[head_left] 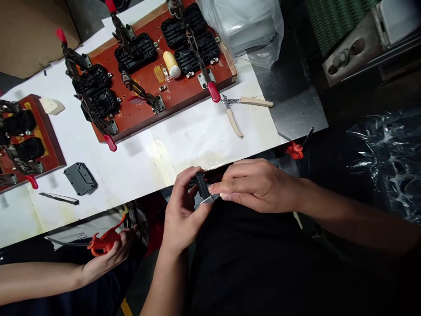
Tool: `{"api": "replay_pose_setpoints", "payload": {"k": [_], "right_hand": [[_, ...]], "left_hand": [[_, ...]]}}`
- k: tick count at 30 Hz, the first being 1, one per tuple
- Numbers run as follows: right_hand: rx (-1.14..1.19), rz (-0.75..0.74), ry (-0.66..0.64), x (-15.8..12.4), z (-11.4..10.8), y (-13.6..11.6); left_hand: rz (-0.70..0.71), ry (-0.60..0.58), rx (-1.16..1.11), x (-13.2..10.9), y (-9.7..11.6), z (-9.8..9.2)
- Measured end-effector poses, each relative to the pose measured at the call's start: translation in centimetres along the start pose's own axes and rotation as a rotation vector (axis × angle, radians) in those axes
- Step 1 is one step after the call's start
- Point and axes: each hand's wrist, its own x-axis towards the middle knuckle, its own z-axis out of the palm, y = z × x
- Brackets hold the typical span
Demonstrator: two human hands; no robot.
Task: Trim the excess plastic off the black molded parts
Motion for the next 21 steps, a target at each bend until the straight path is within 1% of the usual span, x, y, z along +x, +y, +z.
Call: {"api": "replay_pose_setpoints", "payload": {"k": [5,9,12,14,18,20,21], "right_hand": [[0.0,0.012,-0.066,1.0,0.0,-0.5],[-0.008,0.0,-0.093,1.6,0.2,-1.1],[-0.019,0.036,-0.102,2.0,0.6,-1.3],[-0.058,0.107,-0.092,2.5,1.0,-1.0],[-0.238,0.337,-0.005,3.7,1.7,0.0],[-0.235,0.431,0.022,4.1,2.1,0.1],[-0.189,0.473,0.014,4.2,2.4,-0.2]], "left_hand": [[-0.059,0.017,-0.035,-0.3,-0.1,-0.5],[-0.035,0.02,-0.073,-0.7,-0.6,-1.1],[-0.01,-0.001,-0.145,-1.5,-1.2,-1.4],[-0.008,-0.024,-0.197,-2.2,-1.5,-1.5],[-0.013,-0.075,-0.285,-3.6,-1.6,-1.6],[-0.004,-0.075,-0.328,-3.9,-1.6,-1.8],[0.01,-0.062,-0.348,-3.9,-1.6,-1.9]]}}
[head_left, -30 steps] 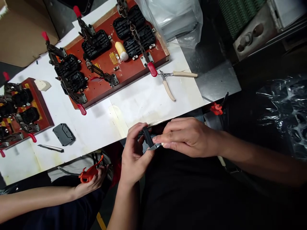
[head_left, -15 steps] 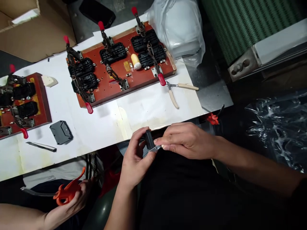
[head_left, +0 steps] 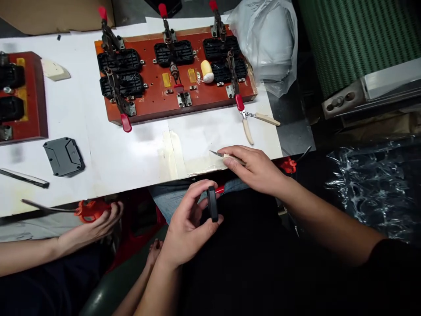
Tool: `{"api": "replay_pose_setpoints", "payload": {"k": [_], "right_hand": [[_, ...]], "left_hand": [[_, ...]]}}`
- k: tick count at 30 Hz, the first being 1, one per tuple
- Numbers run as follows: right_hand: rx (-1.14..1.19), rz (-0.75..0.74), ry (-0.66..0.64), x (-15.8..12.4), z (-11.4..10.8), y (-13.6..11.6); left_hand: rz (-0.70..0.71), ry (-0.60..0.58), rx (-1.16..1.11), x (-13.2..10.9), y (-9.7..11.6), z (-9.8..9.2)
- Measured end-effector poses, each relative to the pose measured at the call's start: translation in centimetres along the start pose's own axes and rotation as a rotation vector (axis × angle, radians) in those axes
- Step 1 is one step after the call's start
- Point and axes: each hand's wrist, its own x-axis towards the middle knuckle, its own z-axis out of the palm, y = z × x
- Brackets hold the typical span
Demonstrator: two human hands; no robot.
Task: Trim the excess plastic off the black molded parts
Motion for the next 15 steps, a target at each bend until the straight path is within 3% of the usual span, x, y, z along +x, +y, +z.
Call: {"api": "replay_pose_setpoints", "payload": {"k": [3,6,8,10,12,15], "right_hand": [[0.225,0.028,-0.162,-0.9,1.0,-1.2],[0.388,-0.183,-0.326,-2.1,2.6,-2.1],[0.362,-0.333,-0.29,-2.4,3.9,-2.3],[0.305,-0.368,-0.132,-2.3,4.9,-2.3],[0.275,-0.24,-0.003,-2.0,5.5,-2.3],[0.327,0.09,-0.066,-1.8,5.3,-2.7]], "left_hand": [[0.058,0.092,-0.078,0.1,-0.4,-0.3],[0.03,0.263,-0.206,0.1,-1.3,-0.5],[-0.048,0.31,-0.267,0.1,-1.8,-0.8],[-0.098,0.316,-0.226,0.1,-2.1,-1.3],[-0.037,0.359,0.017,0.0,-1.9,-2.0],[0.208,0.307,0.591,0.1,-1.3,-3.0]]}}
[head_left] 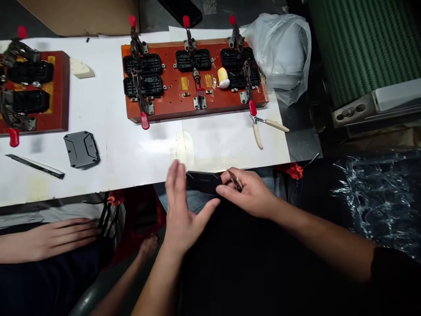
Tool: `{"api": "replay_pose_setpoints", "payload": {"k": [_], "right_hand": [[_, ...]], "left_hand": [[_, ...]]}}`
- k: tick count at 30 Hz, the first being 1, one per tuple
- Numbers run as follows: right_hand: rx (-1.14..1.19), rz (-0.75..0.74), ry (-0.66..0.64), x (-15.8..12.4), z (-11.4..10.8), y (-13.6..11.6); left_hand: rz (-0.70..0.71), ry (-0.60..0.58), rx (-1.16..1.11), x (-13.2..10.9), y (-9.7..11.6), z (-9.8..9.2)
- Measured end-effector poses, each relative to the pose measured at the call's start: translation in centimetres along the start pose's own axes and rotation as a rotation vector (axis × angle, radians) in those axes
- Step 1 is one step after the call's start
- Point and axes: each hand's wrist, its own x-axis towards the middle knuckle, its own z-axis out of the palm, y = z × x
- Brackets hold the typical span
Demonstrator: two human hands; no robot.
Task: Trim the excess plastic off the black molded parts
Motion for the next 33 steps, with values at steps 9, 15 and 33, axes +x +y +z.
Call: {"api": "replay_pose_setpoints", "payload": {"k": [9,15,33], "right_hand": [[-0.106,-0.293,-0.185,-0.5,-4.9,-1.1],[-0.177,-0.531,-0.16,-0.9,-6.2,-0.2],[-0.205,-0.532,-0.079,-1.5,-7.6,2.1]], "left_hand": [[-0.068,-0.178,-0.122,0.6,0.0,0.2],[-0.107,-0.242,-0.178,1.3,1.0,1.1],[-0.131,-0.35,-0.132,2.8,3.4,2.5]]}}
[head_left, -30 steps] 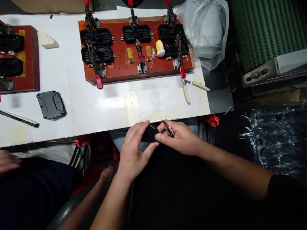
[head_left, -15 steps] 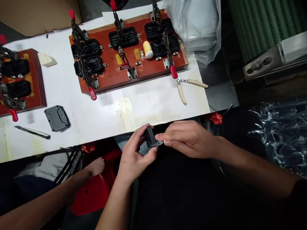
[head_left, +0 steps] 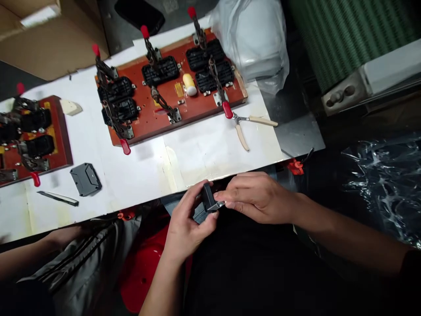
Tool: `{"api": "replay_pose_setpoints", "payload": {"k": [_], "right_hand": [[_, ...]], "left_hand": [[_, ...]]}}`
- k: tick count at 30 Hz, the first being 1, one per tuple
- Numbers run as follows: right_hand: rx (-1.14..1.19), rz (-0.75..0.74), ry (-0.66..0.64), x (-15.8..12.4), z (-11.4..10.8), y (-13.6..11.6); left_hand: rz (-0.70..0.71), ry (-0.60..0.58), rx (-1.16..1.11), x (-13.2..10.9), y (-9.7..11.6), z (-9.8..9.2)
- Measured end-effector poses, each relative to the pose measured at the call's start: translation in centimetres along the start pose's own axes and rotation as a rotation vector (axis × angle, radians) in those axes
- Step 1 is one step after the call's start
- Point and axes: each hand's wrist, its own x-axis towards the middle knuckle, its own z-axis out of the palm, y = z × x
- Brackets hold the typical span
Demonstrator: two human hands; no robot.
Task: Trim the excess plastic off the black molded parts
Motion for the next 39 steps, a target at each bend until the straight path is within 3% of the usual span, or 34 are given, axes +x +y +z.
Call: {"api": "replay_pose_setpoints", "payload": {"k": [6,11,16,19,22,25,27,29,31,32,35,39], "right_hand": [[-0.032,0.003,0.011,0.7,-0.4,0.5],[-0.303,0.349,0.091,2.8,-1.0,2.4],[-0.475,0.502,0.039,6.4,-0.3,3.3],[-0.6,0.433,0.013,8.6,1.1,4.9],[-0.726,0.333,0.127,9.7,2.4,5.9],[-0.597,0.248,0.235,9.7,3.2,4.2],[-0.307,0.207,0.096,9.4,4.0,1.7],[-0.005,0.225,-0.196,9.1,5.2,-0.6],[0.1,0.295,-0.389,9.0,6.6,-1.7],[0.079,0.338,-0.408,9.1,7.2,-1.8],[-0.102,0.43,-0.303,10.8,6.9,-0.4],[-0.561,0.42,-0.005,16.4,1.7,2.0]], "left_hand": [[0.056,-0.025,-0.001,-0.1,-0.4,-0.1],[0.11,-0.09,-0.114,-1.2,-0.7,0.1],[0.133,-0.073,-0.241,-1.8,-0.8,-0.6],[0.167,-0.046,-0.293,-2.2,-1.4,-1.3],[0.156,0.032,-0.321,-3.0,-2.2,-1.9],[0.076,0.21,-0.365,-3.5,-3.2,-2.1],[-0.027,0.391,-0.411,-3.2,-4.0,-2.2],[-0.129,0.536,-0.486,-2.4,-4.8,-2.5],[-0.173,0.589,-0.582,-1.2,-5.4,-3.2],[-0.173,0.582,-0.626,-0.7,-5.6,-3.7],[-0.164,0.497,-0.645,0.6,-5.9,-5.7],[-0.206,0.525,-0.208,2.2,-5.7,-7.5]]}}
